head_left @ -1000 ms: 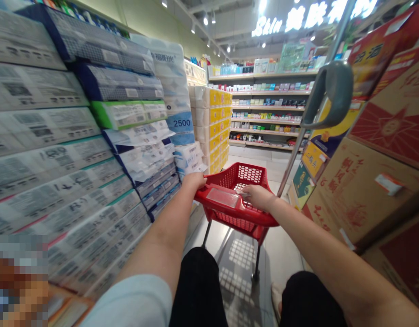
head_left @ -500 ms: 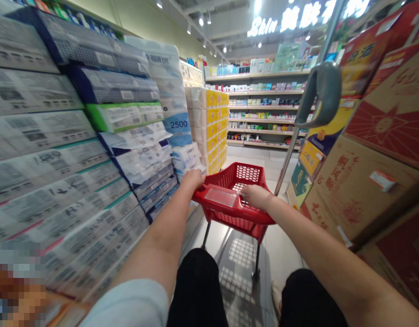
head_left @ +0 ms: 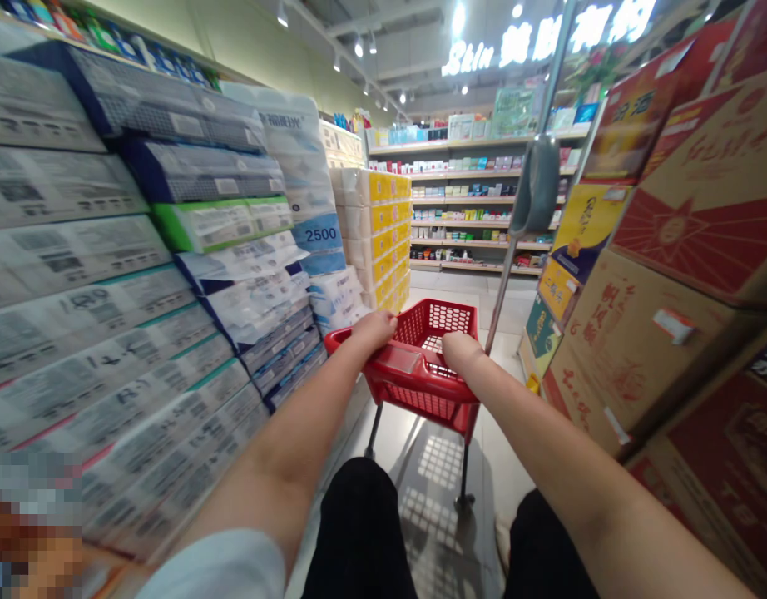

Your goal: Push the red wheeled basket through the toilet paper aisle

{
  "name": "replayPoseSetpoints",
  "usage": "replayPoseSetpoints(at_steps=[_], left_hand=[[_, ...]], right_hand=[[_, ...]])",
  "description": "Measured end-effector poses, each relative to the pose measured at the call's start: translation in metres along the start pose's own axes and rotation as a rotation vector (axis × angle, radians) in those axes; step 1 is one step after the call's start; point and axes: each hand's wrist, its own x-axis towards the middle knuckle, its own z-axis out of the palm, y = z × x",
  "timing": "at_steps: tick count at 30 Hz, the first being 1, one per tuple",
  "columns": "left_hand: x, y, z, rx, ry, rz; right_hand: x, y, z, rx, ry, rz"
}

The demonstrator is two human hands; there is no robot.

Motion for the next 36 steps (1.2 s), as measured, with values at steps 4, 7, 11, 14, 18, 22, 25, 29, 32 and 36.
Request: replayPoseSetpoints(at_steps=[4,7,11,14,18,22,25,29,32,36], left_hand=[[-0.014,0.050,0.011,-0.033,-0.172,0.105],[-0.021,0.065,0.017,0.020,-0.127,0.001],[-0.020,0.063,0.018,0.015,-0.098,0.020],[-0.017,0.062,0.018,0.034,-0.105,0.043],[-0.015,0.064,0.019,0.017,-0.086,0.060],[-0.017,0.062,0.019,-0.034,0.021,0.090],[-0.018,0.061,0.019,-0.052,0.091,0.117],[-0.018,0.060,0.017,-0.042,0.105,0.134],[-0.017,0.060,0.016,-0.038,0.097,0.139],[-0.012,0.059,0.017,-0.047,0.089,0.131]], right_hand=[[0.003,-0.004,-0.001,0.013,-0.002,-0.042],[0.005,-0.003,0.000,0.027,-0.020,-0.078],[0.007,0.002,0.003,0.021,-0.031,-0.018],[0.007,0.003,0.003,0.051,-0.021,-0.089],[0.007,0.005,0.002,0.025,-0.054,-0.056],[0.008,0.007,0.001,0.028,-0.028,-0.084],[0.008,0.005,0.000,0.101,0.018,-0.171],[-0.004,0.004,-0.004,0.261,0.123,-0.182],[-0.029,0.006,-0.006,0.324,0.234,-0.240],[-0.065,0.013,0.007,0.456,0.390,-0.350]])
